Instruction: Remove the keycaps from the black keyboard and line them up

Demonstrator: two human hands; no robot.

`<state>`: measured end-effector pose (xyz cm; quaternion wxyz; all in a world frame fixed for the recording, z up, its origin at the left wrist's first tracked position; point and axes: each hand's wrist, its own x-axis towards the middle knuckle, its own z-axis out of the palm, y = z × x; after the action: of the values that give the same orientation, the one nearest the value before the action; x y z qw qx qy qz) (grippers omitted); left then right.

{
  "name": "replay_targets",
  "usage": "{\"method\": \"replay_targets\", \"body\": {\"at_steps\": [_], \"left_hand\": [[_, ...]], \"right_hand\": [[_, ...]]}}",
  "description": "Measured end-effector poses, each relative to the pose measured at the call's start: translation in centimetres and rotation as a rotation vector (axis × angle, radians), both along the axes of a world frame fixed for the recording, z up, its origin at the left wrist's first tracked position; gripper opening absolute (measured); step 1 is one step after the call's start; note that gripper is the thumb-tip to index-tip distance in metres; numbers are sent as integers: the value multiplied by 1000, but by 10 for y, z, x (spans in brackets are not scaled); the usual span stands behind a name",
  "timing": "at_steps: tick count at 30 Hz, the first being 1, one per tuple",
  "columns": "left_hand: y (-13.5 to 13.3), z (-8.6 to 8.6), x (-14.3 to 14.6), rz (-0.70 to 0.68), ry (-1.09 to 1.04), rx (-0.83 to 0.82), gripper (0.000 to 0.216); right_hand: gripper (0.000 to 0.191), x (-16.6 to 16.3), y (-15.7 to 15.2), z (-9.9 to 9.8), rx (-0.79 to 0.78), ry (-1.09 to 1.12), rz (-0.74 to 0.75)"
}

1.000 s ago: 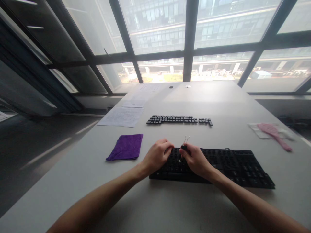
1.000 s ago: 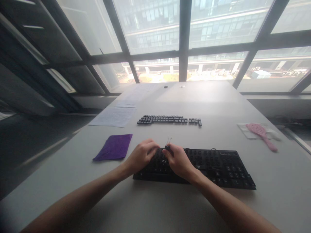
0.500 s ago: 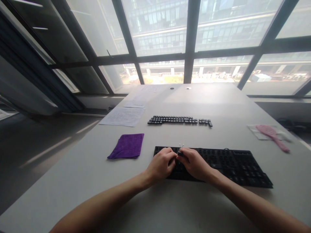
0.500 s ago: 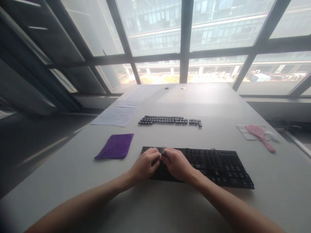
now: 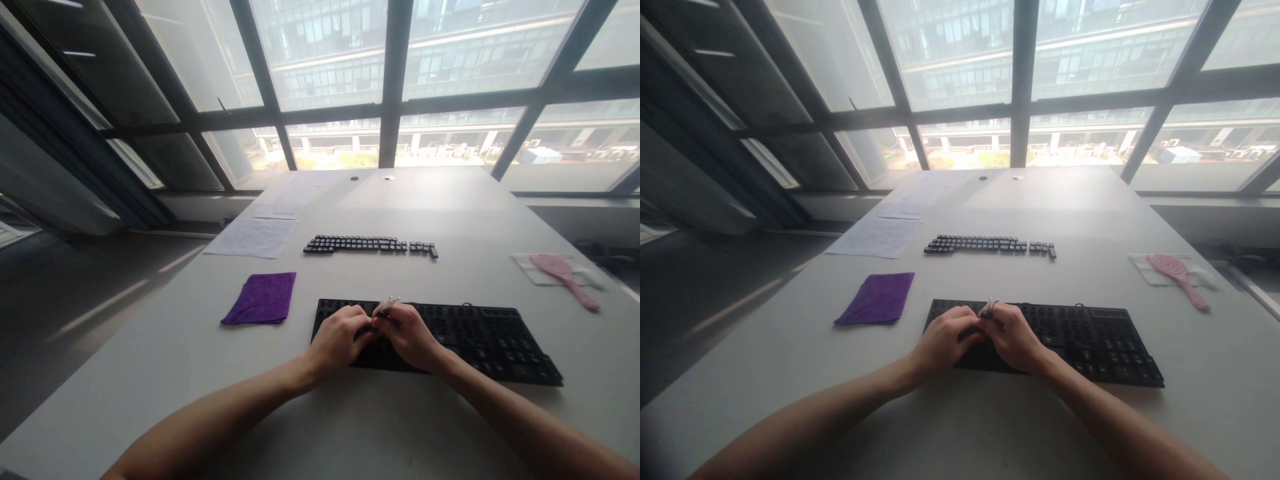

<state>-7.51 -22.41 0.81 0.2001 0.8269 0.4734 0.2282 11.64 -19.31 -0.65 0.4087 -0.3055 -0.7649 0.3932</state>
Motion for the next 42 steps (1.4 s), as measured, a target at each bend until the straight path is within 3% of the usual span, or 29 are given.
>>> {"method": "replay_targets", "body": {"at_steps": [8, 11, 16, 19, 25, 31, 36, 39, 42], "left_hand": [[-5, -5, -1, -19, -143, 119, 13], [-7, -6, -2, 9, -178, 197, 18], [-7, 3, -3, -63, 70, 369, 16], [-7, 10, -2, -84, 217, 421, 15], [-3, 8, -3, -74, 192, 479, 19], [5, 3, -5, -120, 201, 506, 22], [-1, 3, 0, -94, 130, 481, 19], [0, 10, -4, -80, 37, 430, 16], [25, 22, -20, 35, -24, 403, 14]], "right_hand": [[17, -2, -4, 3, 71, 7, -94], [18, -3, -5, 3, 31, -31, -153], [21, -3, -3, 4, -168, 4, -103], [22, -2, 0, 3, -176, 35, -103], [28, -3, 1, 4, -209, 38, -163], [27, -6, 1, 5, -204, 21, -189], [25, -5, 5, 2, -228, 57, -120], [26, -5, 5, 2, -242, 75, -119], [30, -6, 5, 2, -280, 101, -123]]}}
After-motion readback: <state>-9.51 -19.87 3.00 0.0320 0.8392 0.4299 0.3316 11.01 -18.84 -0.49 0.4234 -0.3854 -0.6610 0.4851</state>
